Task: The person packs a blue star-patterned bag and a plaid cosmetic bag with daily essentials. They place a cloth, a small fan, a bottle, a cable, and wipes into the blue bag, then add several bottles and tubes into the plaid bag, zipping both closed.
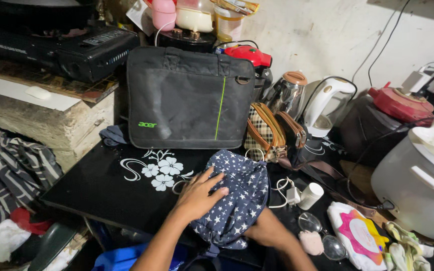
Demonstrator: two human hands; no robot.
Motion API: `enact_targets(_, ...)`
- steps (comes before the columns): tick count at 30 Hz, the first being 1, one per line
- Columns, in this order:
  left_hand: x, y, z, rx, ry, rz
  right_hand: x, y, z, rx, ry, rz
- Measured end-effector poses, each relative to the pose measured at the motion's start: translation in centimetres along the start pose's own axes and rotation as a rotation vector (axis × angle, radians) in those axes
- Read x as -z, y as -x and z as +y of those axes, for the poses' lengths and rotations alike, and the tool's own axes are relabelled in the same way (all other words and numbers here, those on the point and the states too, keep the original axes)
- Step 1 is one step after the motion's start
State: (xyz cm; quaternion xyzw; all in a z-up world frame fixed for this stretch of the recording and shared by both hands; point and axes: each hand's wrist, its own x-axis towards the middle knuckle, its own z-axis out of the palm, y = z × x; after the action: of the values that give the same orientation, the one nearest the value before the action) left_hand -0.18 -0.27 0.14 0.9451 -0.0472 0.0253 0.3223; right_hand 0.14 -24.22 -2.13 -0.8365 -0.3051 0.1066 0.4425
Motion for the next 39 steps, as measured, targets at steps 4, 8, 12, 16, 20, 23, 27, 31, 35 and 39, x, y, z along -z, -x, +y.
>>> enact_targets(4,0.3,0.5,1.1,0.014,-0.004,-0.012,-3.8,-0.4,1.2,0.236,-0.027,0.194)
enact_targets(8,-0.7,1.7,3.2,-0.096,-0.081,-0.022,-2.9,1.5,2.9,0.096,0.141,0.179)
enact_targets(12,-1.0,2.4,5.2,-0.172,-0.166,-0.151,3.7,4.1,4.1,0.184,0.255,0.186)
enact_targets(16,-1.1,2.8,7.2,-0.073,-0.341,-0.290,11.5,4.7,4.5,0.030,0.495,0.745)
enact_targets(20,-4.2,2.7,9.7,-0.123,-0.359,-0.246,13.7,4.3,5.1,-0.182,0.916,0.689)
enact_targets(23,-5.7,1.3,9.1,-0.152,-0.444,-0.050,13.7,4.6,5.3,-0.419,0.613,0.577)
enact_targets(27,-4.0,-1.7,6.3,0.045,-0.091,-0.133,13.7,5.3,5.2,-0.236,0.552,0.839)
enact_targets(31,-0.1,-5.2,4.8,0.045,0.288,-0.054,12.2,4.6,4.9,0.006,0.193,0.964)
enact_targets(35,0.9,-5.6,5.5,0.008,0.199,-0.038,7.5,0.5,4.1,0.041,-0.249,0.771)
enact_targets(39,0.6,-4.8,6.5,-0.025,0.186,-0.109,2.2,-4.1,2.1,-0.059,-0.242,0.730)
